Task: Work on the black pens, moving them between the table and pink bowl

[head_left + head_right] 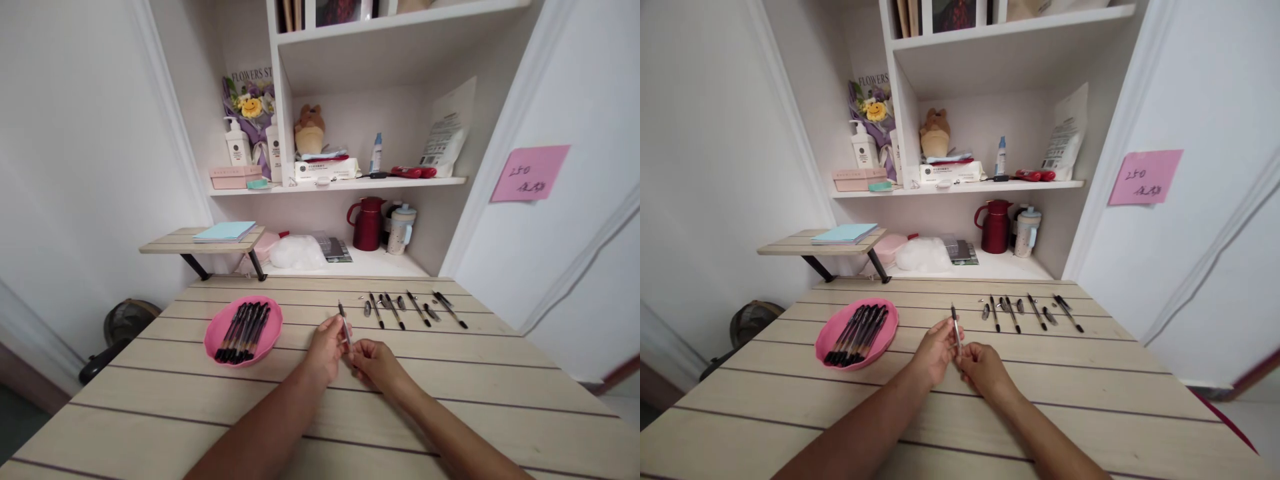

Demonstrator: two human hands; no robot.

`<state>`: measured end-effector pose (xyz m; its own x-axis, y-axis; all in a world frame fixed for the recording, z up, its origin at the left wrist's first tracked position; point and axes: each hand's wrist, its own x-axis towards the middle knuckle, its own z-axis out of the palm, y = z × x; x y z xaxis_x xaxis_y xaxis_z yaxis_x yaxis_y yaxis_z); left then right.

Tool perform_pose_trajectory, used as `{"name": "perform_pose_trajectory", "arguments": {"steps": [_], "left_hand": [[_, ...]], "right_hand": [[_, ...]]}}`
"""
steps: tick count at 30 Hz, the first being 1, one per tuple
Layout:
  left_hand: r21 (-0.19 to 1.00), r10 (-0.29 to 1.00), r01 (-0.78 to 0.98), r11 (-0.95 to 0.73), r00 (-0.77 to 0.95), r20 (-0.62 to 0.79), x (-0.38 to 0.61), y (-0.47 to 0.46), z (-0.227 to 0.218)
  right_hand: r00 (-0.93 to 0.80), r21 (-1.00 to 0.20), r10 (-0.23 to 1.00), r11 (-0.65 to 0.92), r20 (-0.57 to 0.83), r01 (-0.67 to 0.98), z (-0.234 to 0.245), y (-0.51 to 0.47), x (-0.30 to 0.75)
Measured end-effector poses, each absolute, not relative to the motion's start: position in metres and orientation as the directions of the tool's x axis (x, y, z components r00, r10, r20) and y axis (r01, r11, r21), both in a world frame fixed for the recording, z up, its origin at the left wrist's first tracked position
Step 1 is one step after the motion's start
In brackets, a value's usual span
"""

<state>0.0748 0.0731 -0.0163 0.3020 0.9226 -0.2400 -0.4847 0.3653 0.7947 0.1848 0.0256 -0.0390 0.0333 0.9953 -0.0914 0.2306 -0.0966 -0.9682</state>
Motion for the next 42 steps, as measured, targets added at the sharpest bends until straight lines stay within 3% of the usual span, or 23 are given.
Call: {"name": "perform_pose_trajectory", "arguments": {"steps": [5,10,18,31,42], "left_hand": [[0.832,0.894,-0.357,0.424,0.315,-0.32,0.094,0.094,-0.015],[0.927,0.944,-0.237,0.291,0.23,-0.238,0.115,0.121,-0.007],[0.974,0.975,-0.173,0.146,0.193,-0.111,0.13,0.153,0.001],[0.983,0.967,-0.12,0.138,0.231,-0.108,0.095,0.131,-0.006],[0.997,0.978,-0.051,0.065,0.201,-0.054,0.012,0.12,0.014]], "right_hand": [[0.235,-0.783,0.968,-0.076,0.092,0.617,-0.036,0.046,0.225],[0.244,-0.479,0.962,-0.157,0.124,0.863,-0.026,0.06,0.231],[0.252,-0.341,0.963,-0.208,0.092,0.917,-0.028,0.078,0.217],[0.229,-0.185,0.957,-0.196,0.177,0.963,-0.026,0.073,0.215],[0.238,-0.136,0.965,-0.222,0.115,0.966,-0.023,0.077,0.227]]}}
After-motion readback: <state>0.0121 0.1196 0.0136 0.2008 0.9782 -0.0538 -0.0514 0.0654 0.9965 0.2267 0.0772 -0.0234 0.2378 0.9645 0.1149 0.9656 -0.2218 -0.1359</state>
